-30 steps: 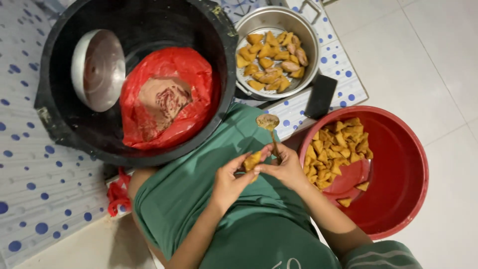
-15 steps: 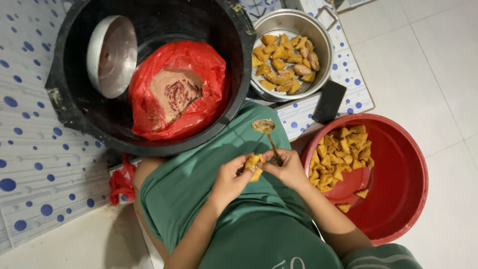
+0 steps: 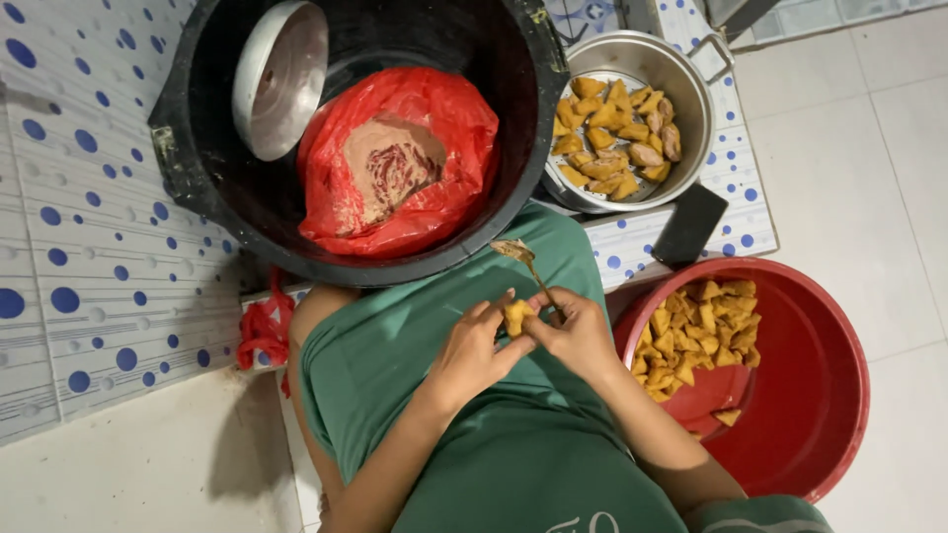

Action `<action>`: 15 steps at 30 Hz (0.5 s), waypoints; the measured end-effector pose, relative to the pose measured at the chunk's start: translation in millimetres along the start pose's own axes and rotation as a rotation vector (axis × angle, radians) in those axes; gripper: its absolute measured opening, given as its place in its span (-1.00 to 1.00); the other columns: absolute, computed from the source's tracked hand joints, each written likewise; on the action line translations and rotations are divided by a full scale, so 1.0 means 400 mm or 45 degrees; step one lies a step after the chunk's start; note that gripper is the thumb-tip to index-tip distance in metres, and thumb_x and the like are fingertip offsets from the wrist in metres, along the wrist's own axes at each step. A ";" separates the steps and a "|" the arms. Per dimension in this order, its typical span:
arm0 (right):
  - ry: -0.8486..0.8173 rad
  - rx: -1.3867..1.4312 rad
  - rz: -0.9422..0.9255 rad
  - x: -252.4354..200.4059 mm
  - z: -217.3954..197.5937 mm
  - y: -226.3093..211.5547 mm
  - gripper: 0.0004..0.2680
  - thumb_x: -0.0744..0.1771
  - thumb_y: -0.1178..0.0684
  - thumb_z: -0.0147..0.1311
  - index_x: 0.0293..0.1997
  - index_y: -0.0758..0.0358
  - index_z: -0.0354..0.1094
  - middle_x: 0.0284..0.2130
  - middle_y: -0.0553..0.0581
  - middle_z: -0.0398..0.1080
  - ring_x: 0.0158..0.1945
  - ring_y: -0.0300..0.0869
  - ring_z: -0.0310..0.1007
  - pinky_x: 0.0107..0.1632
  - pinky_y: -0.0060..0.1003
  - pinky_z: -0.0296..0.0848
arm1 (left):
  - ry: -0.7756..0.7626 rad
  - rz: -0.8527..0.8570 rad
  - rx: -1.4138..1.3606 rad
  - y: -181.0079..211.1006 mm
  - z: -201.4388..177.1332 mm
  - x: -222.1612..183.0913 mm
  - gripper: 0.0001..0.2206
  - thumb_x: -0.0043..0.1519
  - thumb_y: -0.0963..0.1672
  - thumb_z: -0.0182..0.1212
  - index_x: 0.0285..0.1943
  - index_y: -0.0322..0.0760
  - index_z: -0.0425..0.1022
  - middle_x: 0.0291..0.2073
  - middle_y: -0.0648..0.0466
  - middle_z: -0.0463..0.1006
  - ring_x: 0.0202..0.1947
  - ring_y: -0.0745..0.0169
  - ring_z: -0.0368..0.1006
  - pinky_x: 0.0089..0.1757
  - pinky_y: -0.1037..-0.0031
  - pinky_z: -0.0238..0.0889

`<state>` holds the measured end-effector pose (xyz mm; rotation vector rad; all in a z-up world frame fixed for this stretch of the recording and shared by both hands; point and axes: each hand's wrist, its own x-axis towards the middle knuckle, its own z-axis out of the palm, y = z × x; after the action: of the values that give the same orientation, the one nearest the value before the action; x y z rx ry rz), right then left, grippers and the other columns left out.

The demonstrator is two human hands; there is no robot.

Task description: Stuffing fried food pieces with a meat filling using a spoon

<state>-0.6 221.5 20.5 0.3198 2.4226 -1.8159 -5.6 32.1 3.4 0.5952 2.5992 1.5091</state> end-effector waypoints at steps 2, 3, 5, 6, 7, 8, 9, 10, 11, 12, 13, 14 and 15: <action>-0.021 0.037 0.006 0.011 0.005 -0.020 -0.86 0.15 0.28 0.31 -0.31 0.26 0.58 -0.75 0.08 0.32 -0.75 -0.36 0.09 -0.63 -0.48 0.10 | 0.009 -0.007 -0.027 -0.002 -0.009 0.005 -0.35 0.07 0.01 0.49 0.30 -0.43 0.47 -0.24 -0.22 0.59 -0.15 -0.29 0.57 -0.16 0.16 0.49; -0.034 0.074 0.016 0.015 0.007 -0.029 -0.86 0.15 0.28 0.33 -0.31 0.28 0.58 -0.76 0.03 0.29 -0.75 -0.38 0.05 -0.64 -0.48 0.08 | 0.011 -0.011 -0.056 -0.003 -0.013 0.006 -0.33 0.04 0.01 0.52 0.30 -0.42 0.48 -0.24 -0.23 0.59 -0.16 -0.30 0.57 -0.16 0.16 0.49; -0.076 0.030 0.017 0.016 0.003 -0.041 -0.87 0.15 0.26 0.35 -0.32 0.24 0.57 -0.81 -0.03 0.18 -0.76 -0.39 0.02 -0.63 -0.51 0.03 | -0.016 -0.070 -0.111 -0.014 -0.020 0.009 -0.36 0.04 -0.01 0.52 0.29 -0.38 0.50 -0.24 -0.23 0.59 -0.16 -0.32 0.57 -0.18 0.13 0.48; -0.114 -0.011 0.016 0.017 0.001 -0.046 -0.87 0.16 0.24 0.36 -0.34 0.19 0.57 -0.86 -0.09 0.08 -0.76 -0.41 -0.01 -0.62 -0.53 -0.02 | -0.045 -0.126 -0.165 -0.019 -0.022 0.011 -0.40 0.03 -0.04 0.52 0.27 -0.33 0.52 -0.25 -0.23 0.60 -0.17 -0.34 0.57 -0.20 0.11 0.47; -0.118 -0.013 0.018 0.017 0.003 -0.068 -0.87 0.16 0.24 0.36 -0.34 0.19 0.57 -0.86 -0.09 0.08 -0.76 -0.41 -0.01 -0.62 -0.53 -0.02 | -0.043 -0.130 -0.167 -0.019 -0.024 0.010 -0.40 0.03 -0.04 0.52 0.27 -0.33 0.52 -0.25 -0.23 0.60 -0.17 -0.34 0.57 -0.20 0.11 0.47; -0.127 -0.009 0.019 0.017 0.004 -0.089 -0.88 0.16 0.24 0.35 -0.34 0.20 0.57 -0.86 -0.10 0.07 -0.76 -0.41 -0.02 -0.60 -0.53 -0.05 | 0.003 -0.227 -0.232 -0.019 -0.024 0.009 -0.41 0.02 -0.05 0.53 0.27 -0.26 0.54 -0.26 -0.20 0.62 -0.17 -0.28 0.59 -0.22 0.19 0.49; -0.135 -0.005 0.019 0.017 0.006 -0.110 -0.89 0.17 0.24 0.34 -0.34 0.21 0.56 -0.87 -0.11 0.05 -0.75 -0.41 -0.03 -0.58 -0.52 -0.07 | 0.048 -0.324 -0.296 -0.019 -0.025 0.009 -0.42 0.01 -0.07 0.55 0.27 -0.20 0.56 -0.27 -0.18 0.64 -0.17 -0.22 0.61 -0.24 0.27 0.52; -0.137 -0.006 0.021 0.019 0.004 -0.089 -0.89 0.17 0.24 0.34 -0.34 0.21 0.56 -0.87 -0.11 0.05 -0.75 -0.41 -0.03 -0.58 -0.52 -0.07 | 0.049 -0.326 -0.298 -0.020 -0.016 0.006 -0.42 0.01 -0.07 0.55 0.27 -0.20 0.56 -0.27 -0.18 0.64 -0.17 -0.22 0.61 -0.24 0.27 0.52; -0.132 -0.021 0.020 0.022 0.001 -0.067 -0.88 0.16 0.24 0.32 -0.33 0.22 0.57 -0.87 -0.11 0.04 -0.75 -0.41 -0.05 -0.58 -0.52 -0.06 | 0.144 -0.350 -0.345 -0.021 -0.006 0.004 -0.46 0.02 -0.12 0.51 0.25 -0.22 0.56 -0.32 -0.16 0.65 -0.26 -0.15 0.62 -0.30 0.29 0.54; -0.126 -0.036 0.019 0.024 -0.001 -0.046 -0.87 0.16 0.25 0.30 -0.32 0.23 0.58 -0.88 -0.11 0.02 -0.75 -0.41 -0.07 -0.58 -0.52 -0.06 | 0.239 -0.374 -0.391 -0.022 0.003 0.001 -0.49 0.02 -0.18 0.47 0.23 -0.24 0.56 -0.38 -0.14 0.66 -0.34 -0.08 0.63 -0.36 0.31 0.57; -0.129 -0.037 0.019 0.025 -0.001 -0.040 -0.87 0.16 0.25 0.30 -0.32 0.23 0.58 -0.88 -0.11 0.02 -0.75 -0.41 -0.07 -0.58 -0.52 -0.06 | 0.242 -0.375 -0.392 -0.030 0.015 -0.002 -0.49 0.02 -0.18 0.47 0.23 -0.24 0.56 -0.38 -0.14 0.66 -0.34 -0.08 0.63 -0.36 0.31 0.57; -0.118 -0.027 0.018 0.027 0.000 -0.034 -0.87 0.16 0.25 0.30 -0.32 0.22 0.59 -0.88 -0.11 0.03 -0.74 -0.42 -0.07 -0.58 -0.53 -0.05 | 0.304 -0.318 -0.294 -0.039 0.028 -0.006 -0.61 0.05 -0.17 0.45 0.10 -0.21 0.61 -0.39 -0.08 0.68 -0.36 -0.02 0.65 -0.40 0.37 0.57; -0.106 -0.017 0.016 0.029 0.001 -0.028 -0.87 0.16 0.26 0.29 -0.32 0.21 0.59 -0.88 -0.10 0.03 -0.74 -0.43 -0.07 -0.57 -0.54 -0.05 | 0.364 -0.259 -0.195 -0.047 0.040 -0.008 -0.73 0.08 -0.16 0.43 -0.02 -0.18 0.66 -0.41 -0.02 0.70 -0.37 0.05 0.66 -0.44 0.42 0.58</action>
<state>-14.3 219.4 28.6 0.2525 2.3702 -1.7706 -4.0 35.9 -21.3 0.1009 2.6051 1.8159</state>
